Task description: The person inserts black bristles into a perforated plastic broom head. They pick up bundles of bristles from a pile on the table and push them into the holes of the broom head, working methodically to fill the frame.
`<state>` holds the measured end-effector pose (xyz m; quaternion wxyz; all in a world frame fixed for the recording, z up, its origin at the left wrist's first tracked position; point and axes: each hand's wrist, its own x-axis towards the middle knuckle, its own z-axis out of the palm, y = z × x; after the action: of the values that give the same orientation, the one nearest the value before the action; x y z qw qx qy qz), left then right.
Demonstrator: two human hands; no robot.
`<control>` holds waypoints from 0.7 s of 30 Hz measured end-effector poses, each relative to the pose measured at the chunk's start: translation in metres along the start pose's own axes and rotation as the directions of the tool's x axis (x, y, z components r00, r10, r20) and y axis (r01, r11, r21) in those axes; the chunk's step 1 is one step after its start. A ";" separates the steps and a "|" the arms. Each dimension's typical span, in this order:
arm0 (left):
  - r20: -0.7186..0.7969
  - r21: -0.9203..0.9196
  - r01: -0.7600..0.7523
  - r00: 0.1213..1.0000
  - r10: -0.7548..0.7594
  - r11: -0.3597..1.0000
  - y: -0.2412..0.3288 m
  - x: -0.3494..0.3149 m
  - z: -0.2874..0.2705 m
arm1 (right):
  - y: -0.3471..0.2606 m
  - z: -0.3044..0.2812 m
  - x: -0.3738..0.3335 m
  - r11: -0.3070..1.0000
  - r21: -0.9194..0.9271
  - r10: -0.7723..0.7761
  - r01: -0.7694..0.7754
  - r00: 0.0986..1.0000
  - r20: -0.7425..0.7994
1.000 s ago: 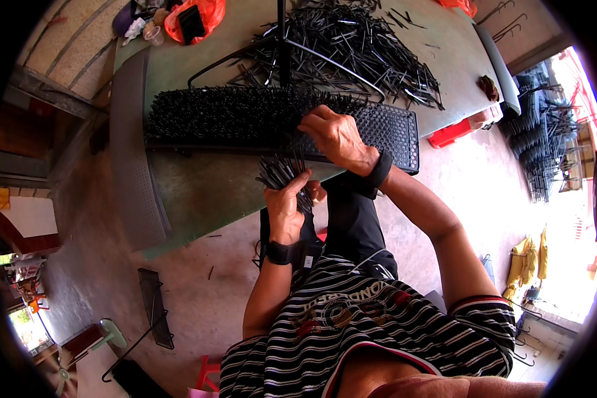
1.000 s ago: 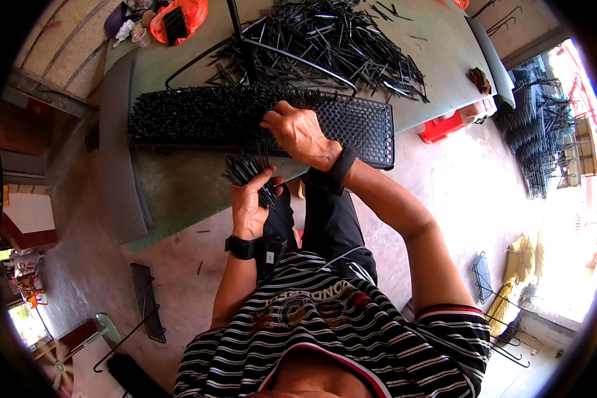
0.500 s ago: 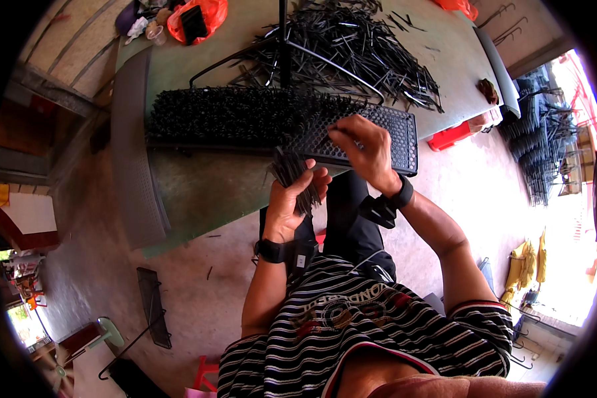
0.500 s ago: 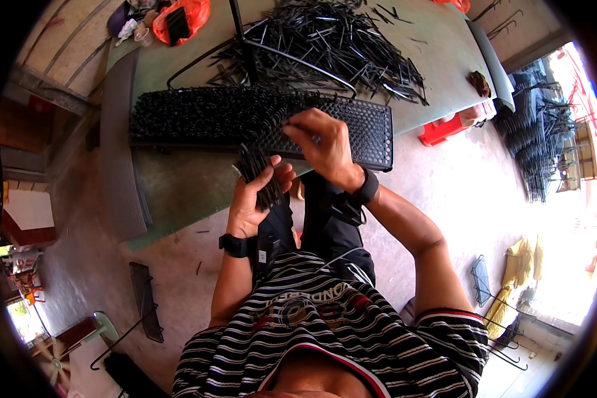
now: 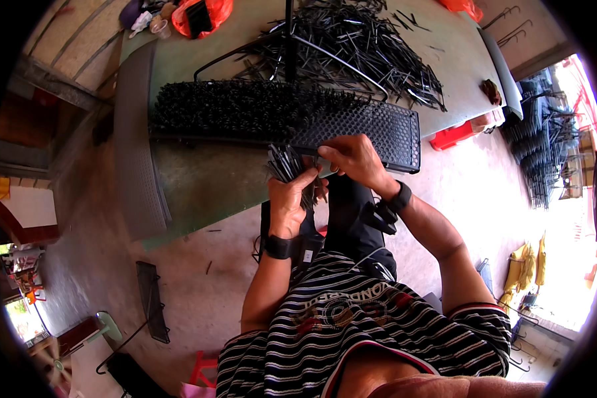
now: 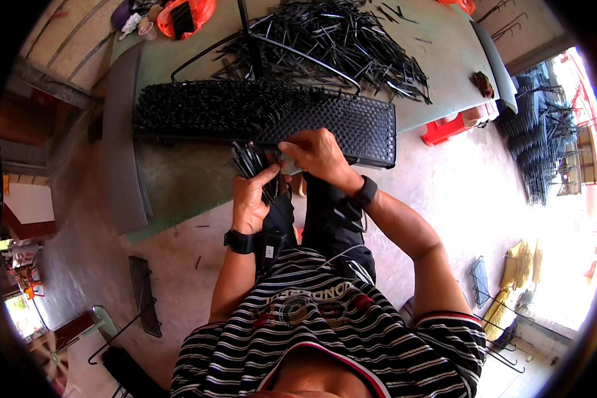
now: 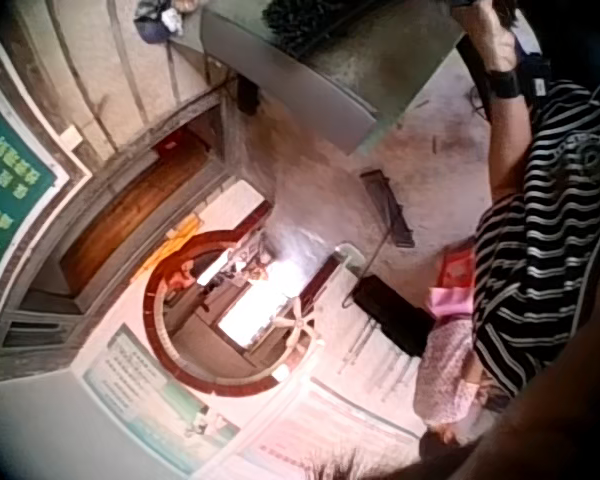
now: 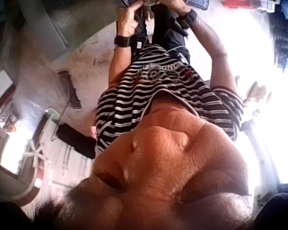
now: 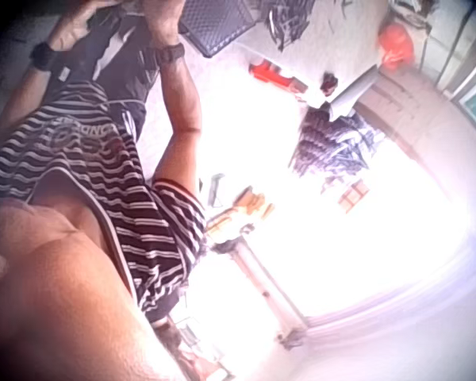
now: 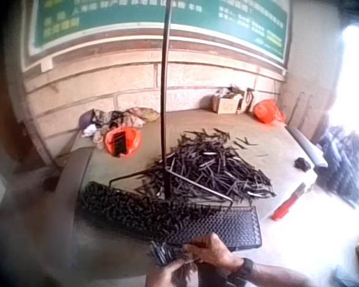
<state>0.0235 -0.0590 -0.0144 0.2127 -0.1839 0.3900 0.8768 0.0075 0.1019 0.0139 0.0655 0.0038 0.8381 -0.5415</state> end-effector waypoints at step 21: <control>0.127 -0.033 0.106 0.987 -0.101 0.994 0.002 0.001 -0.013 | 0.013 0.003 0.010 0.724 0.636 0.130 -0.268 0.958 0.255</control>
<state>0.0237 -0.0698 -0.0216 0.2782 -0.1528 0.3484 0.8820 -0.0013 0.1038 -0.0003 0.1984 0.0647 0.5747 -0.7913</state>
